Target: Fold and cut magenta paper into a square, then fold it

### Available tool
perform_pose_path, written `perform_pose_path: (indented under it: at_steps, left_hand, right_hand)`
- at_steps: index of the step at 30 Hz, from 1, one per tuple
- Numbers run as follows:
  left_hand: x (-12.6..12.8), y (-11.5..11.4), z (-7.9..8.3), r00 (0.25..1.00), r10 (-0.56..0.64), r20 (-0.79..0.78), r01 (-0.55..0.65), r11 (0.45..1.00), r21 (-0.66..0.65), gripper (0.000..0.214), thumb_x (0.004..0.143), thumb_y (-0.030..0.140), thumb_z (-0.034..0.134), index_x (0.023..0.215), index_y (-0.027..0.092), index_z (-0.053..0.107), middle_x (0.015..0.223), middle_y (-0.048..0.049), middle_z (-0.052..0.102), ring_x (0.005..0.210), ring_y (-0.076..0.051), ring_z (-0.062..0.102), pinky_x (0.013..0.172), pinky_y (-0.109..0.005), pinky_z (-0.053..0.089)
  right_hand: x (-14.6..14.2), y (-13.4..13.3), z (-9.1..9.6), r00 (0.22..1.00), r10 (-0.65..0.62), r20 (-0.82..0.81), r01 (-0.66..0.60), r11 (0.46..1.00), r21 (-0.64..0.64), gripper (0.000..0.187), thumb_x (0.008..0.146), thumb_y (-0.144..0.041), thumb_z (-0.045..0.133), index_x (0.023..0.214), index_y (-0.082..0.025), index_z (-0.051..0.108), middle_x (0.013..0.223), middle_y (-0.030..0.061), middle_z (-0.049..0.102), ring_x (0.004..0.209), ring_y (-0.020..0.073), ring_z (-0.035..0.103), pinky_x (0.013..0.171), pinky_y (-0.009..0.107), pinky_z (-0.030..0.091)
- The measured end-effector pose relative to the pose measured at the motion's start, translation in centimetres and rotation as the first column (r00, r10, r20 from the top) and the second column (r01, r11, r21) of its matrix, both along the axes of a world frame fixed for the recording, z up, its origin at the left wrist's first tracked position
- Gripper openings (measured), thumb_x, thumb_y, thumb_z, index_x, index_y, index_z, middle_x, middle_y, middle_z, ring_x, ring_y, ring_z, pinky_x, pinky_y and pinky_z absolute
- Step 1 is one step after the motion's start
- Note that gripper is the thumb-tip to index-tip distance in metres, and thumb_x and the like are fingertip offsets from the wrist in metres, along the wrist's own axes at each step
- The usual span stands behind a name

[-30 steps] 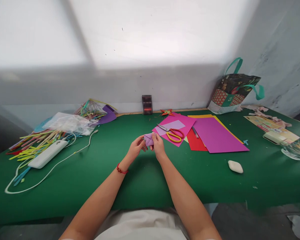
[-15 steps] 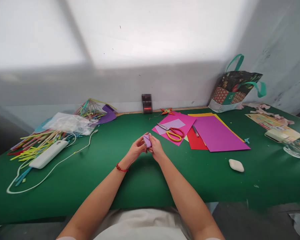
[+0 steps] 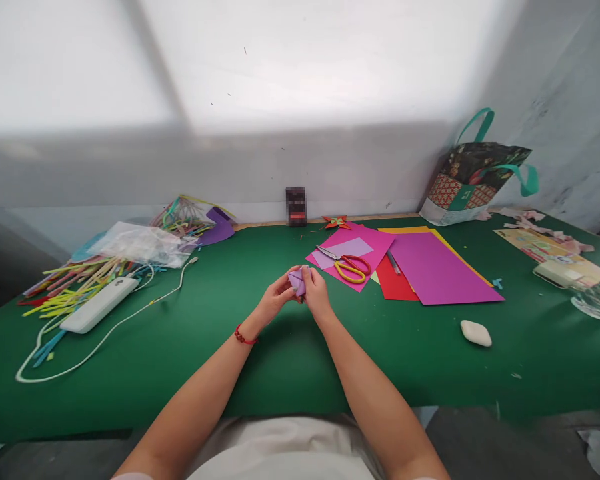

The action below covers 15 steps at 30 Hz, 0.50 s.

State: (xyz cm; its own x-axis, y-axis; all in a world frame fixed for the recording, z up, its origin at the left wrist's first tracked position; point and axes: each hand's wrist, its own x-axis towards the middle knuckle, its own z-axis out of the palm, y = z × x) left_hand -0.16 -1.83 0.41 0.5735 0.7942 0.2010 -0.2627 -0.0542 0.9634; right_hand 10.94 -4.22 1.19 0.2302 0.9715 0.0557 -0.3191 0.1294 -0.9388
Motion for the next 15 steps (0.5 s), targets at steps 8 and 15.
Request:
perform_pose_path:
  at_steps: [8, 15]
  left_hand:
    - [0.17, 0.19, -0.1, 0.998, 0.06, -0.026, -0.059, 0.997, 0.048, 0.059, 0.073, 0.044, 0.062, 0.121, 0.013, 0.051, 0.079, -0.0036, 0.062, 0.061, -0.011, 0.054, 0.057, -0.024, 0.044]
    - [0.72, -0.11, -0.56, 0.999, -0.026, -0.033, 0.026, 1.0, -0.01, 0.05, 0.073, 0.06, 0.053, 0.087, 0.012, 0.052, 0.049, 0.0026, 0.053, 0.041, -0.011, 0.049, 0.043, -0.024, 0.042]
  right_hand:
    - [0.09, 0.26, -0.42, 0.994, -0.044, 0.101, 0.037, 0.997, 0.073, 0.048, 0.067, -0.069, 0.051, 0.067, -0.022, 0.041, 0.037, -0.0099, 0.04, 0.027, 0.0069, 0.034, 0.028, 0.021, 0.025]
    - [0.25, 0.34, -0.83, 0.972, -0.126, 0.197, 0.105, 0.988, 0.11, 0.044, 0.072, -0.064, 0.05, 0.064, -0.023, 0.037, 0.044, -0.0093, 0.034, 0.035, 0.0076, 0.032, 0.034, 0.022, 0.025]
